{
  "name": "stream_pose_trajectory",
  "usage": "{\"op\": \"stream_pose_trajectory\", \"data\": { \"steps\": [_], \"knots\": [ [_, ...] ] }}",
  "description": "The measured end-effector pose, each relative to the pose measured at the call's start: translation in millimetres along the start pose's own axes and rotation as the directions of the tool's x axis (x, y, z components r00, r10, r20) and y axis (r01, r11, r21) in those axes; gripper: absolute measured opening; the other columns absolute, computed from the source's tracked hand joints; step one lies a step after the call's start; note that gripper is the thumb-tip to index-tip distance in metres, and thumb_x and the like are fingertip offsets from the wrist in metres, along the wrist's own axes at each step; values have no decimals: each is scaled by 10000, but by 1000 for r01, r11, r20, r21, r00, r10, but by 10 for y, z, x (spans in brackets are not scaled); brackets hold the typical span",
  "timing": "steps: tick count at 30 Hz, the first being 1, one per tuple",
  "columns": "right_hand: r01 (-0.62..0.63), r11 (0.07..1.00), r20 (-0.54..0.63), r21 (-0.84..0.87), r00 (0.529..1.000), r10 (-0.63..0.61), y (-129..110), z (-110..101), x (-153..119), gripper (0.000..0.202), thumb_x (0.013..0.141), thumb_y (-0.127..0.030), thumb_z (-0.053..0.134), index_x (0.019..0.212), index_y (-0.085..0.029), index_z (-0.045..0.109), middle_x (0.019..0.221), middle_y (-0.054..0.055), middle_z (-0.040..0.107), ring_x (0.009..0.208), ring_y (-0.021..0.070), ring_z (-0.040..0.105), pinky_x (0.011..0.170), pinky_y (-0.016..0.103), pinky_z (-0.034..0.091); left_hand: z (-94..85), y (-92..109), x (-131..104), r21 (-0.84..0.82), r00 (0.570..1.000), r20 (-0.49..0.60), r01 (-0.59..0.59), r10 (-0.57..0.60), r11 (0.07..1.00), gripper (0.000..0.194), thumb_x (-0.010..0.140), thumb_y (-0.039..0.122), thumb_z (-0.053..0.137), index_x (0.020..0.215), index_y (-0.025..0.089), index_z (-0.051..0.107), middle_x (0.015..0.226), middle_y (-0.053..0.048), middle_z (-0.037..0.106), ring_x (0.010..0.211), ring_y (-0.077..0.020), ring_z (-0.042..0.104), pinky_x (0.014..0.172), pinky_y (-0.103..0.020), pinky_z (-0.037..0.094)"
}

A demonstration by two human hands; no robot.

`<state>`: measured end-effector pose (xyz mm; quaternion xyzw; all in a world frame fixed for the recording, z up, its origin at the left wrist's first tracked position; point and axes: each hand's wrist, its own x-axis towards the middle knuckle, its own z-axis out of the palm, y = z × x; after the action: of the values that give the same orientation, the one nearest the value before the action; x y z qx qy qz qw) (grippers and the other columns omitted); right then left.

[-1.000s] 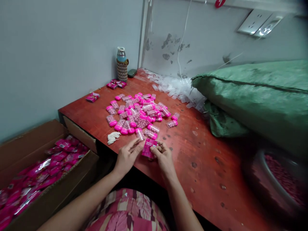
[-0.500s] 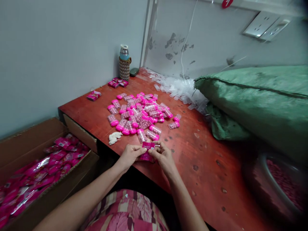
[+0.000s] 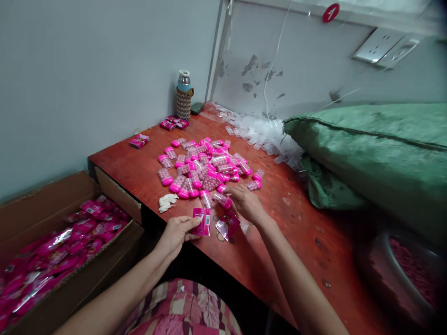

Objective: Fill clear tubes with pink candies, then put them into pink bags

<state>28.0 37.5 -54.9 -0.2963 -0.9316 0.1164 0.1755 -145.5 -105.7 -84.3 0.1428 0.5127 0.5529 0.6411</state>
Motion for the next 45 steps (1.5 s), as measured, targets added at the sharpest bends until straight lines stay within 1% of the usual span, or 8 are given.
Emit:
{"op": "stream_pose_trajectory", "data": {
  "steps": [3, 5, 14, 17, 20, 26, 32, 45],
  "knots": [
    [264, 960, 225, -91, 945, -238, -29, 22, 86, 358, 817, -106, 431, 1131, -242, 538, 1227, 39, 518, 1120, 220, 412, 885, 346, 318, 10, 20, 26, -68, 999, -25, 23, -24, 997, 202, 575, 247, 738, 594, 90, 614, 555, -21, 613, 491, -90, 561, 497, -210, 505],
    [295, 939, 301, -180, 925, -232, -10, 7, 109, 364, 829, -122, 427, 1159, -250, 510, 1270, 41, 475, 1149, 226, 375, 876, 350, 307, 13, 30, 48, -116, 999, -34, 24, -29, 993, 195, 586, 237, 732, 598, 92, 601, 552, -18, 609, 479, -87, 554, 476, -205, 503],
    [-80, 897, 234, -435, 952, 198, 295, -115, -164, 251, 803, -368, 491, 900, -152, 575, 951, 125, 580, 868, 225, 525, 735, 303, 363, 103, 61, 131, -215, 998, -10, 62, -66, 975, 94, 710, 156, 621, 752, 72, 613, 708, -96, 664, 603, -142, 622, 549, -259, 539],
    [-308, 902, 103, -304, 930, 353, 256, -86, -338, 283, 803, -416, 464, 911, -165, 540, 867, 98, 603, 747, 207, 557, 600, 268, 372, 188, 87, 154, -277, 997, -44, 50, -65, 960, 54, 713, 125, 610, 687, 80, 595, 649, -74, 654, 569, -133, 617, 535, -247, 536],
    [-543, 836, -38, 86, 836, 547, -3, -49, -525, 274, 811, -431, 438, 899, -184, 516, 681, 32, 601, 581, 172, 545, 516, 248, 357, 254, 91, 181, -373, 992, -106, 26, -70, 927, 87, 709, 114, 616, 639, 99, 565, 589, -37, 631, 520, -116, 598, 524, -248, 535],
    [-511, 438, 113, 739, 736, 668, -881, 138, -822, 238, 824, -413, 440, 908, -196, 488, 613, -13, 583, 454, 110, 495, 437, 208, 382, 353, 23, 224, -469, 993, -92, 15, -66, 883, 36, 735, 135, 597, 727, 110, 572, 642, -45, 651, 579, -142, 624, 587, -291, 540],
    [-537, 331, 150, 776, 667, 730, -1104, 320, -859, 237, 820, -424, 457, 904, -203, 474, 542, -41, 529, 417, 97, 474, 382, 185, 347, 518, -32, 226, -500, 998, -21, 46, -66, 865, 22, 741, 121, 587, 745, 107, 570, 634, -45, 644, 561, -133, 613, 561, -256, 522],
    [-433, 122, 223, 893, 662, 716, -1096, 360, -714, 252, 817, -434, 454, 884, -191, 451, 523, -50, 519, 365, 68, 433, 324, 148, 296, 655, -65, 152, -357, 992, 92, -46, 84, 933, 196, 662, 223, 679, 678, 117, 516, 578, -14, 592, 491, -106, 555, 470, -208, 456]
  ]
}}
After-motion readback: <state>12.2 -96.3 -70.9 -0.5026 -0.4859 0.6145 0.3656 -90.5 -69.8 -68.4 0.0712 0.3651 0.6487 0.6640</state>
